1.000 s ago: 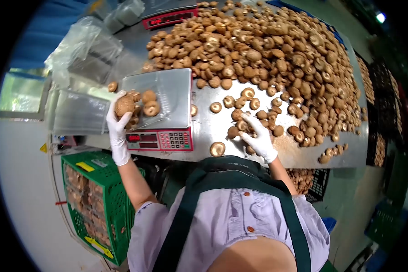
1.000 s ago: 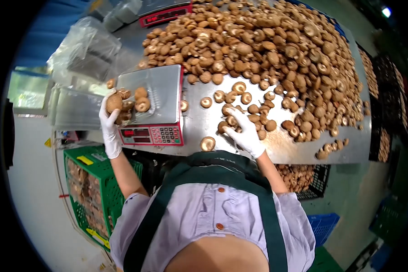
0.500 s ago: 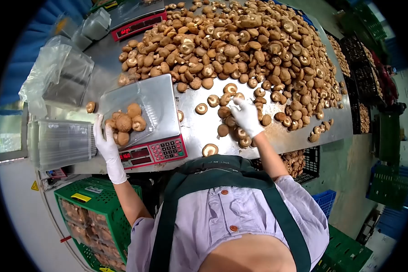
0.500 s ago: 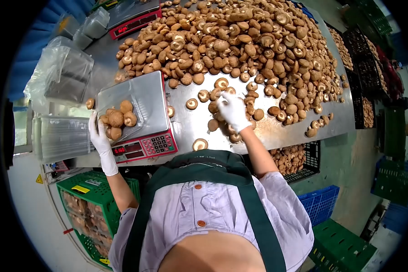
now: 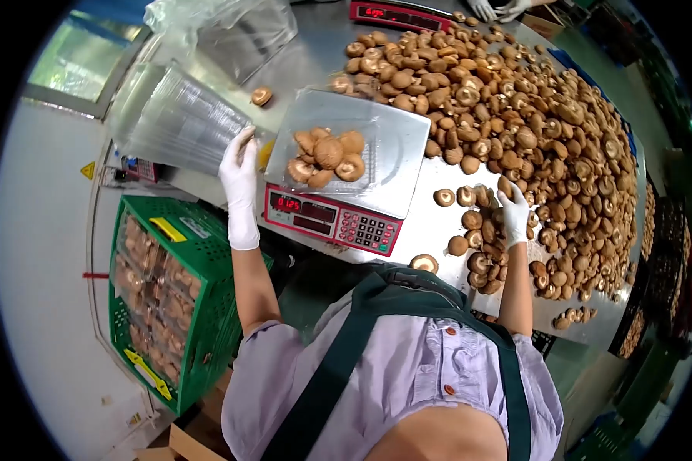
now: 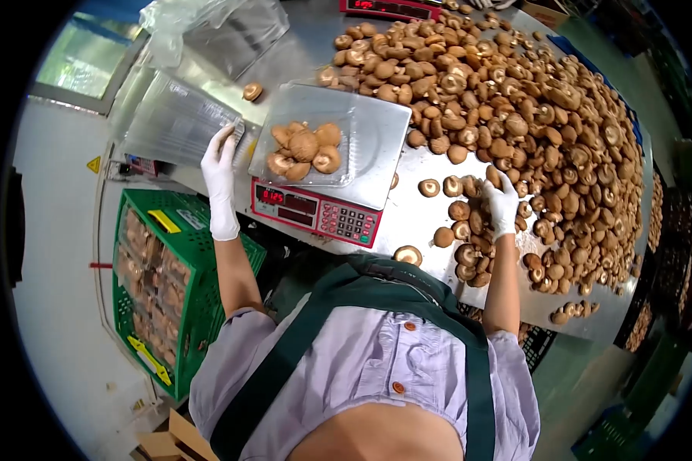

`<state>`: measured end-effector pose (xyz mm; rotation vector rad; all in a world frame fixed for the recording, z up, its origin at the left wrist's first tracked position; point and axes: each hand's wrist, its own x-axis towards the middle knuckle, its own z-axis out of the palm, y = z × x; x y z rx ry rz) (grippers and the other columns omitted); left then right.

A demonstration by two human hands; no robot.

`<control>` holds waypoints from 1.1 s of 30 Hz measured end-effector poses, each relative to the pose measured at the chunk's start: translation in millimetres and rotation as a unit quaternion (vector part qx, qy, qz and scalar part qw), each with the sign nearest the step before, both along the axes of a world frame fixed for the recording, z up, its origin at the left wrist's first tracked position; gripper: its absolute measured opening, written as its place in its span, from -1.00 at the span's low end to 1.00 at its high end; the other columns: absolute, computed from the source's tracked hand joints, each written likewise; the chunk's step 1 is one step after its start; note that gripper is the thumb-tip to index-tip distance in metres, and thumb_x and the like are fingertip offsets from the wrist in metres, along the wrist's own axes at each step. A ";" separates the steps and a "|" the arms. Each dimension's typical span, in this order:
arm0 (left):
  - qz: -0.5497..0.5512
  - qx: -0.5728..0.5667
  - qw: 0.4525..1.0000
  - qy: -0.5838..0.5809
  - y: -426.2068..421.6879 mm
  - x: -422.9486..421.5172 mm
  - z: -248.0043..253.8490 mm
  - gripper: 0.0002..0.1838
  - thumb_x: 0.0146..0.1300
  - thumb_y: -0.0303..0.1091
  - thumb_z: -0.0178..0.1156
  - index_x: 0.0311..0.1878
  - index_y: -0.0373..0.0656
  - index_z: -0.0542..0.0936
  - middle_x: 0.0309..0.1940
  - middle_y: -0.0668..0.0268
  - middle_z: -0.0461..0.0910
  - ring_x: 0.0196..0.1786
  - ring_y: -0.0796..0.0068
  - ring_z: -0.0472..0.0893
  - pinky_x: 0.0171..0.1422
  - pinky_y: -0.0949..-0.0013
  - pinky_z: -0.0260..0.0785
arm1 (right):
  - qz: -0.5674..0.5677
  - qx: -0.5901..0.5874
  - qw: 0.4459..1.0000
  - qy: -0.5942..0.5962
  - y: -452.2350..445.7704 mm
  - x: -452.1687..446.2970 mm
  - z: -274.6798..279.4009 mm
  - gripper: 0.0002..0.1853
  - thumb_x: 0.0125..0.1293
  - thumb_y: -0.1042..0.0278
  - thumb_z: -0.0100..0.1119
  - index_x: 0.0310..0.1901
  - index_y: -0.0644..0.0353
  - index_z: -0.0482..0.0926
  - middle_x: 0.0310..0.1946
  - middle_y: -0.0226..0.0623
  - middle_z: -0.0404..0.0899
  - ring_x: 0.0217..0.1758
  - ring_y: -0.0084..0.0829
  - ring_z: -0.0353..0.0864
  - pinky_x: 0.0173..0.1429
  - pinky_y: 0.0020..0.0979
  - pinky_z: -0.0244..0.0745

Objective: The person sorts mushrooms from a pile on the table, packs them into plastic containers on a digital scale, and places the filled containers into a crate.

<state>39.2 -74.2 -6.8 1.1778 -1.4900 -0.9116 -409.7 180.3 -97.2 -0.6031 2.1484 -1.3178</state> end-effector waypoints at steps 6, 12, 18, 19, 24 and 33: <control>-0.188 -0.099 0.953 -0.218 11.9 -30.8 3.8 -0.38 0.06 -0.43 0.26 0.27 -0.15 0.41 0.22 0.12 0.44 0.33 0.21 0.37 0.43 0.25 0.15 | 0.060 -0.291 0.892 -0.341 23.2 -17.5 -18.0 -0.56 0.31 0.26 0.04 0.17 0.28 0.41 0.02 -0.20 0.54 0.06 -0.32 0.55 0.14 -0.18 0.52; -0.148 -0.171 0.937 -0.266 6.3 -45.1 -12.1 -0.49 -0.10 -0.51 0.34 0.04 -0.17 0.55 0.07 0.09 0.53 0.18 0.09 0.49 0.28 0.15 0.30 | -0.047 -0.174 0.890 -0.419 4.4 8.2 0.9 -0.52 0.42 0.09 0.01 0.20 0.27 0.30 0.17 -0.09 0.40 0.21 -0.14 0.42 0.22 0.07 0.40; -0.129 -0.165 0.967 -0.147 24.9 -52.7 -3.8 -0.58 -0.12 -0.59 0.40 -0.19 -0.20 0.41 0.15 0.07 0.48 0.21 0.13 0.48 0.30 0.22 0.30 | -0.035 -0.234 0.871 -0.430 -17.7 6.3 -7.6 -0.61 0.47 0.16 -0.16 0.09 0.31 0.43 -0.01 -0.10 0.55 -0.04 -0.25 0.59 0.05 -0.25 0.54; -0.154 -0.131 0.966 -0.160 32.9 -56.1 2.5 -0.56 -0.16 -0.56 0.43 -0.24 -0.18 0.39 0.15 0.06 0.48 0.21 0.11 0.47 0.31 0.20 0.29 | -0.024 -0.232 0.883 -0.408 -23.0 -5.2 -20.2 -0.60 0.46 0.14 -0.18 0.02 0.32 0.48 -0.04 -0.13 0.57 -0.06 -0.27 0.59 0.06 -0.28 0.53; -0.178 -0.178 0.939 -0.235 34.8 -43.8 -21.6 -0.68 -0.13 -0.46 0.45 -0.44 -0.17 0.43 0.04 0.17 0.56 0.01 0.12 0.52 0.13 0.21 0.32 | 0.000 -0.118 0.984 -0.134 -56.7 -5.4 15.5 -0.71 0.29 0.11 0.18 -0.30 0.21 0.60 -0.34 -0.40 0.60 -0.38 -0.63 0.46 -0.24 -0.55 0.38; -0.133 -0.154 0.960 -0.190 40.3 -61.0 -13.9 -0.53 -0.05 -0.56 0.32 0.01 -0.24 0.50 0.06 0.12 0.56 0.11 0.16 0.54 0.23 0.23 0.36 | 0.187 0.100 0.877 0.432 -131.1 11.0 1.5 -0.53 0.12 0.16 0.24 0.08 0.12 0.48 0.00 -0.13 0.56 -0.08 -0.13 0.63 -0.05 -0.19 0.53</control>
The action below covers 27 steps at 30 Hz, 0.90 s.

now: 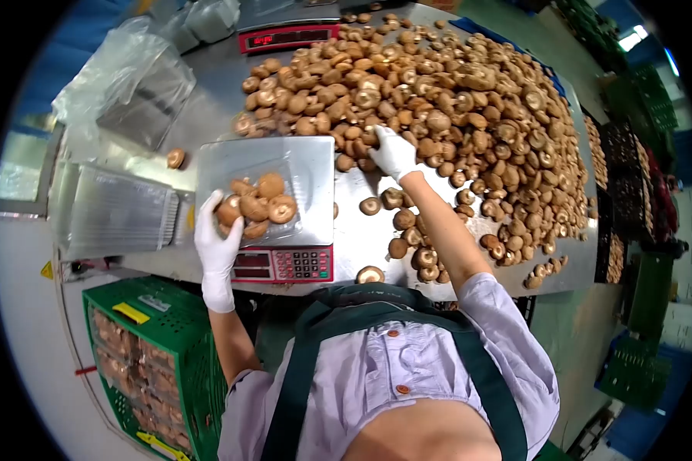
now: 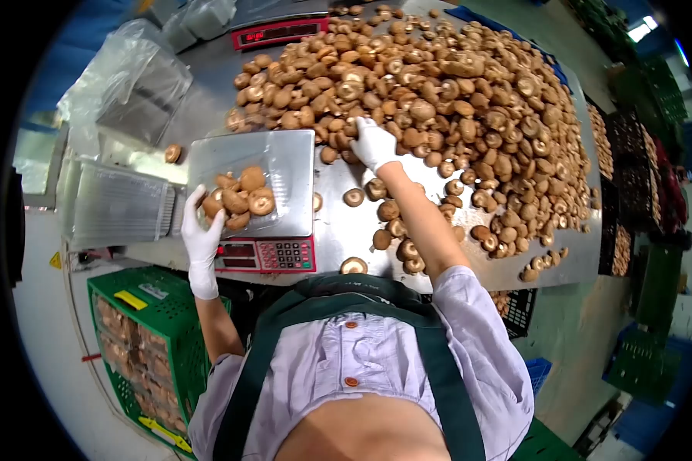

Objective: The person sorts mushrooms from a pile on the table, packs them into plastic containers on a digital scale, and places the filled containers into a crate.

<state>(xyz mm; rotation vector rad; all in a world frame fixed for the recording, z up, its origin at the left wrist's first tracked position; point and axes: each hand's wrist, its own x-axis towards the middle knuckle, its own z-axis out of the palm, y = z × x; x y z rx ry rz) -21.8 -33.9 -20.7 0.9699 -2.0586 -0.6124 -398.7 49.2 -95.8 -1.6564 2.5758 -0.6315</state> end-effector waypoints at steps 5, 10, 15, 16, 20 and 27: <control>-0.073 -0.102 0.984 -0.130 -4.3 6.1 13.3 -0.48 -0.11 -0.48 0.27 0.05 -0.07 0.58 0.03 0.27 0.58 0.05 0.23 0.53 0.24 0.23 0.25 | -0.120 0.027 0.964 -0.237 12.9 15.6 26.0 -0.48 0.14 0.02 0.27 0.05 0.20 0.57 -0.20 -0.01 0.65 -0.14 -0.19 0.68 -0.04 -0.26 0.54; -0.021 -0.110 0.979 -0.168 -3.8 -6.4 6.8 -0.49 -0.10 -0.19 0.43 0.02 0.03 0.62 -0.19 0.43 0.56 -0.06 0.38 0.52 0.14 0.26 0.18 | -0.064 -0.035 0.882 -0.466 31.4 38.7 43.2 -0.36 0.27 0.09 0.21 0.28 0.29 0.35 0.05 0.04 0.56 0.12 -0.29 0.56 0.19 -0.38 0.42; 0.002 -0.105 0.983 -0.154 1.5 -23.3 3.8 -0.51 -0.10 -0.12 0.43 -0.05 -0.03 0.62 -0.20 0.37 0.55 -0.09 0.36 0.51 0.07 0.27 0.19 | 0.134 -0.076 0.863 -0.481 10.9 83.3 80.3 -0.54 0.33 0.22 0.14 0.21 0.20 0.43 -0.20 -0.26 0.63 -0.17 -0.50 0.58 0.02 -0.46 0.47; -0.003 -0.104 0.985 -0.139 1.7 -23.7 3.0 -0.51 -0.10 -0.11 0.44 -0.07 -0.07 0.60 -0.19 0.35 0.55 -0.08 0.33 0.52 0.06 0.26 0.21 | 0.150 -0.066 0.858 -0.488 5.3 91.7 83.4 -0.54 0.33 0.20 0.12 0.20 0.21 0.43 -0.19 -0.23 0.64 -0.16 -0.47 0.60 0.02 -0.44 0.48; -0.014 -0.093 0.982 -0.165 4.8 -20.4 1.0 -0.51 -0.10 -0.14 0.44 -0.11 -0.13 0.52 -0.16 0.29 0.55 -0.06 0.24 0.53 0.07 0.22 0.24 | 0.238 0.017 0.944 -0.228 -15.8 131.0 108.8 -0.49 0.30 0.04 0.07 0.17 0.21 0.45 -0.37 -0.09 0.65 -0.33 -0.25 0.68 -0.15 -0.33 0.55; 0.045 -0.051 0.998 0.005 7.8 -19.8 5.0 -0.67 0.07 -0.39 0.34 -0.07 -0.20 0.55 -0.08 0.16 0.56 0.03 0.15 0.56 0.12 0.20 0.40 | 0.095 -0.028 0.841 -0.531 1.0 93.8 98.5 -0.53 0.38 0.00 0.02 0.03 0.27 0.59 -0.44 -0.35 0.67 -0.32 -0.57 0.63 -0.18 -0.54 0.49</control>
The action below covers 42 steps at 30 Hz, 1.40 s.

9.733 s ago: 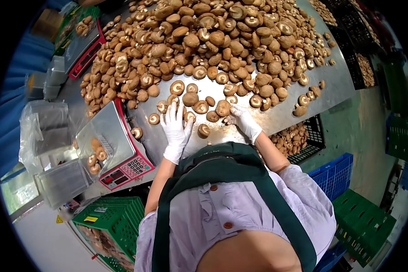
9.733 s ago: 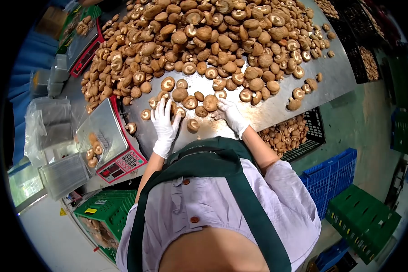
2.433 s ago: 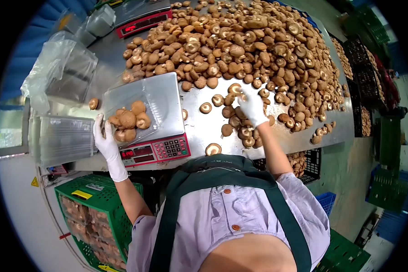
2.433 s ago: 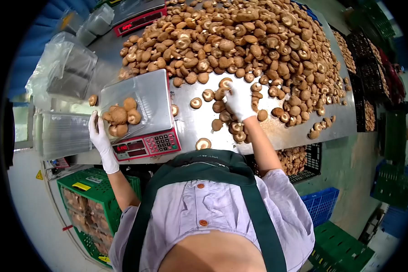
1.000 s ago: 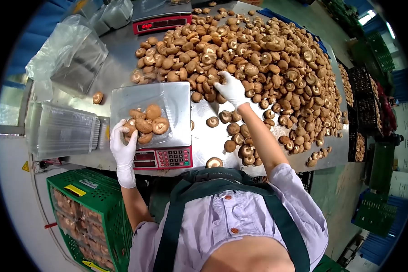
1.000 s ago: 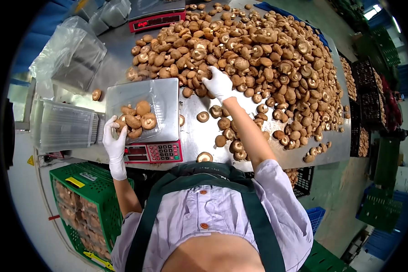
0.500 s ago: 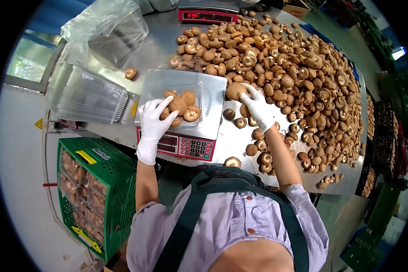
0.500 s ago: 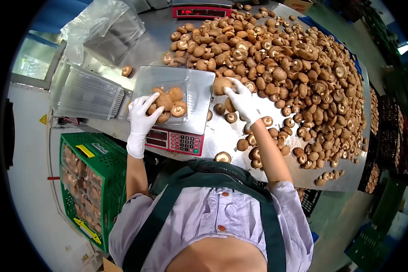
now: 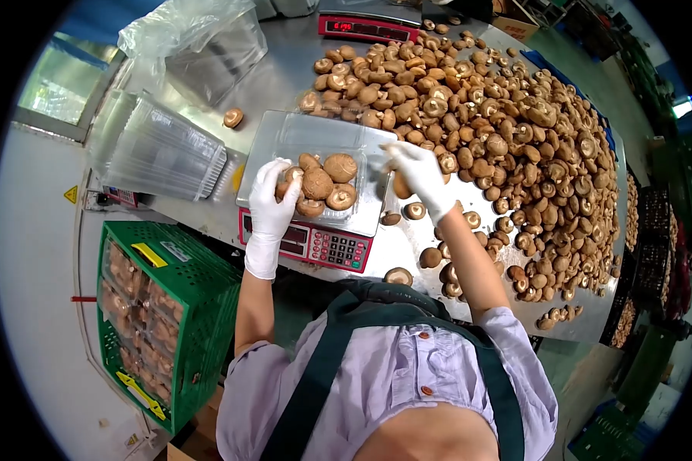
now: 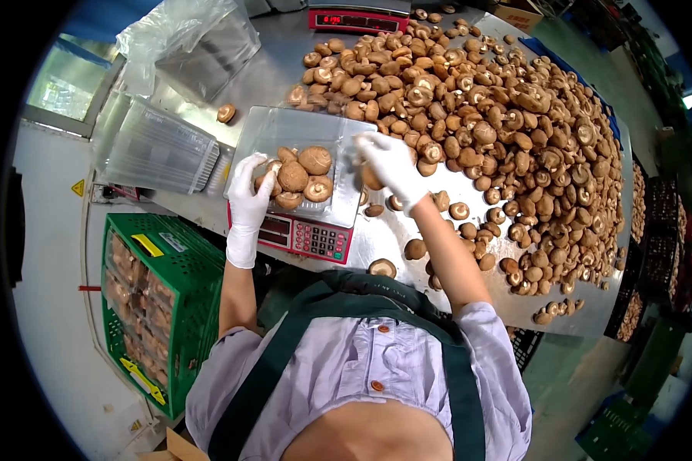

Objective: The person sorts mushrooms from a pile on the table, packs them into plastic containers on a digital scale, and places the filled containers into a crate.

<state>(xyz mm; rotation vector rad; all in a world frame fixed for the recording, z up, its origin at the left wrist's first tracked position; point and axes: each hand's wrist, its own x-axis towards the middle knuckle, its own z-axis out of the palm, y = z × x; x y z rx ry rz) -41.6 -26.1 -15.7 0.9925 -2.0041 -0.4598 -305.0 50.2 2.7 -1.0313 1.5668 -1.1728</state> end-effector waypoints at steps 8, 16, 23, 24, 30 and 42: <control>-0.003 -0.065 0.998 -0.007 14.1 -24.4 22.7 -0.75 0.06 -0.56 0.28 -0.14 -0.20 0.61 -0.09 0.16 0.61 -0.01 0.18 0.59 0.08 0.24 0.43 | -0.172 0.007 0.861 -0.478 68.8 -50.2 -51.0 -0.53 0.35 0.27 -0.08 0.20 0.39 0.32 0.08 -0.07 0.42 0.12 -0.26 0.54 0.12 -0.27 0.62; -0.423 0.173 0.870 -0.186 104.0 -90.9 -11.2 -0.64 0.09 -0.35 0.27 0.00 -0.13 0.57 -0.07 0.17 0.59 -0.10 0.18 0.62 0.01 0.24 0.47 | -0.125 -0.076 0.821 -0.552 128.4 -63.8 -64.1 -0.36 0.10 0.69 -0.13 0.31 0.37 0.23 0.18 0.05 0.37 0.21 -0.12 0.48 0.36 -0.23 0.39; -0.452 0.220 0.746 -0.436 137.1 -123.3 -95.1 -0.55 0.03 -0.14 0.28 0.02 -0.09 0.60 -0.09 0.11 0.60 -0.09 0.12 0.62 -0.04 0.18 0.48 | -0.116 0.124 0.985 0.016 165.1 -51.3 -69.1 -0.49 0.16 0.48 0.05 0.22 0.13 0.46 -0.15 -0.19 0.62 -0.13 -0.34 0.61 -0.02 -0.43 0.51; -0.444 0.261 0.750 -0.415 136.0 -124.8 -99.1 -0.59 0.01 -0.18 0.30 -0.05 -0.12 0.62 -0.19 0.11 0.62 -0.16 0.14 0.64 -0.08 0.20 0.48 | -0.078 0.176 0.973 0.124 170.0 -45.2 -62.1 -0.49 0.13 0.39 0.08 0.19 0.11 0.48 -0.18 -0.08 0.64 -0.14 -0.24 0.63 -0.03 -0.35 0.52; -0.383 0.334 0.804 -0.311 123.2 -131.3 -94.0 -0.75 -0.05 -0.37 0.35 -0.25 -0.19 0.64 -0.48 0.19 0.62 -0.40 0.31 0.64 -0.24 0.32 0.48 | 0.000 0.120 0.922 0.368 184.3 -47.3 -68.6 -0.55 0.15 0.18 0.17 0.09 0.12 0.53 -0.18 -0.03 0.63 -0.08 -0.08 0.61 0.04 -0.20 0.50; -0.290 0.150 0.939 -0.107 123.7 -176.5 -108.2 -0.71 0.08 -0.40 0.26 -0.08 -0.19 0.59 -0.04 0.15 0.54 0.03 0.09 0.56 0.10 0.20 0.44 | -0.380 0.070 0.823 0.416 125.9 -176.6 -41.1 -0.59 0.15 0.16 0.26 0.01 0.18 0.56 -0.15 -0.11 0.63 -0.02 -0.13 0.59 0.04 -0.20 0.51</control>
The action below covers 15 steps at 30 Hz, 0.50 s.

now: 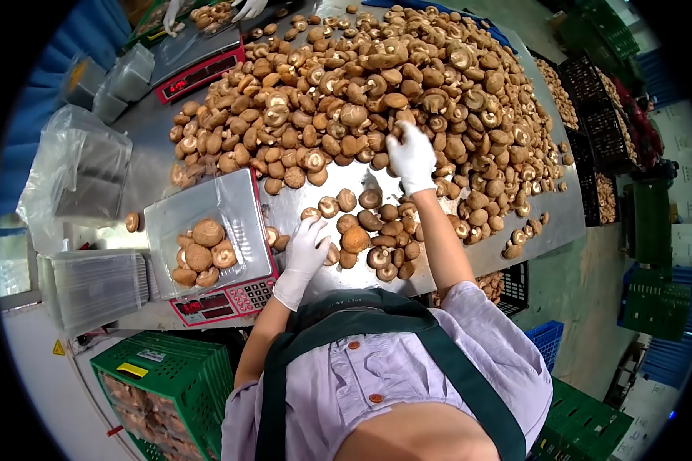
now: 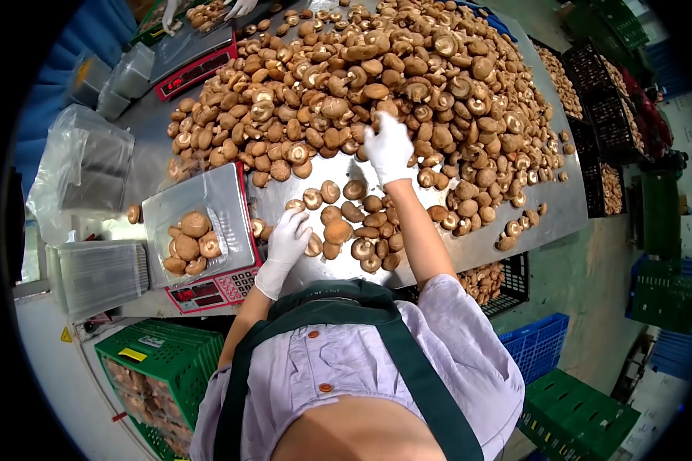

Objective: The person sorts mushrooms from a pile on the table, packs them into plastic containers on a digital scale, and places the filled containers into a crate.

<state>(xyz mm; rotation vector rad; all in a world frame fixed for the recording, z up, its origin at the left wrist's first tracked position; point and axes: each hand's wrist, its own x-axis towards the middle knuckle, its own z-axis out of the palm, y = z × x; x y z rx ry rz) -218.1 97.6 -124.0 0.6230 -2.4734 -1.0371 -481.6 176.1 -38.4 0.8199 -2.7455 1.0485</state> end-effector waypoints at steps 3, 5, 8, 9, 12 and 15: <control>0.003 0.003 1.000 0.010 0.5 -0.9 -0.5 -0.73 0.07 -0.41 0.26 -0.11 -0.21 0.60 -0.03 0.13 0.54 0.02 0.08 0.56 0.10 0.21 0.43 | -0.080 0.072 0.993 0.047 -3.9 -34.3 -7.6 -0.43 0.12 0.10 0.31 0.14 0.18 0.45 -0.13 -0.07 0.63 0.01 -0.12 0.59 0.06 -0.20 0.50; 0.001 -0.007 1.000 0.013 0.9 -2.4 -0.6 -0.72 0.05 -0.41 0.26 -0.12 -0.22 0.60 -0.02 0.12 0.54 0.00 0.09 0.56 0.09 0.21 0.44 | -0.084 0.105 0.987 -0.085 -6.0 -45.6 -4.8 -0.36 0.08 0.02 0.34 0.15 0.20 0.46 -0.09 -0.03 0.63 0.01 -0.10 0.61 0.09 -0.21 0.49; 0.000 -0.034 0.999 0.012 -1.5 -7.6 1.2 -0.72 0.05 -0.41 0.26 -0.12 -0.22 0.60 -0.02 0.13 0.54 0.00 0.09 0.55 0.10 0.20 0.43 | -0.053 -0.102 0.984 -0.139 10.6 -57.7 -43.9 -0.40 0.09 0.03 0.34 0.12 0.21 0.52 -0.04 -0.01 0.61 0.05 -0.16 0.61 0.10 -0.27 0.48; 0.005 -0.034 0.999 0.028 -2.2 -9.6 5.2 -0.73 0.07 -0.43 0.25 -0.12 -0.21 0.59 -0.04 0.12 0.54 0.00 0.08 0.55 0.11 0.21 0.42 | -0.058 -0.129 0.980 -0.139 14.0 -59.7 -53.6 -0.44 0.19 0.12 0.35 0.17 0.21 0.49 -0.33 -0.38 0.62 -0.39 -0.61 0.54 -0.27 -0.55 0.46; 0.008 -0.038 0.999 0.027 -5.1 -21.5 8.3 -0.68 0.07 -0.41 0.27 -0.06 -0.18 0.57 -0.01 0.12 0.52 0.05 0.06 0.51 0.13 0.20 0.38 | -0.020 -0.338 0.844 -0.416 40.3 -61.9 -69.1 -0.53 0.33 0.27 0.22 0.21 0.31 0.42 -0.37 -0.45 0.54 -0.48 -0.72 0.40 -0.36 -0.59 0.40; -0.009 -0.070 0.997 -0.034 -9.2 -46.1 12.3 -0.48 0.08 -0.23 0.31 0.13 -0.12 0.51 0.21 0.09 0.40 0.22 0.02 0.39 0.27 0.05 0.26 | -0.056 -0.398 0.750 -0.526 56.1 -54.0 -65.9 -0.42 0.41 0.22 0.08 0.36 0.27 0.20 0.07 -0.14 0.49 -0.19 -0.28 0.67 -0.19 -0.39 0.60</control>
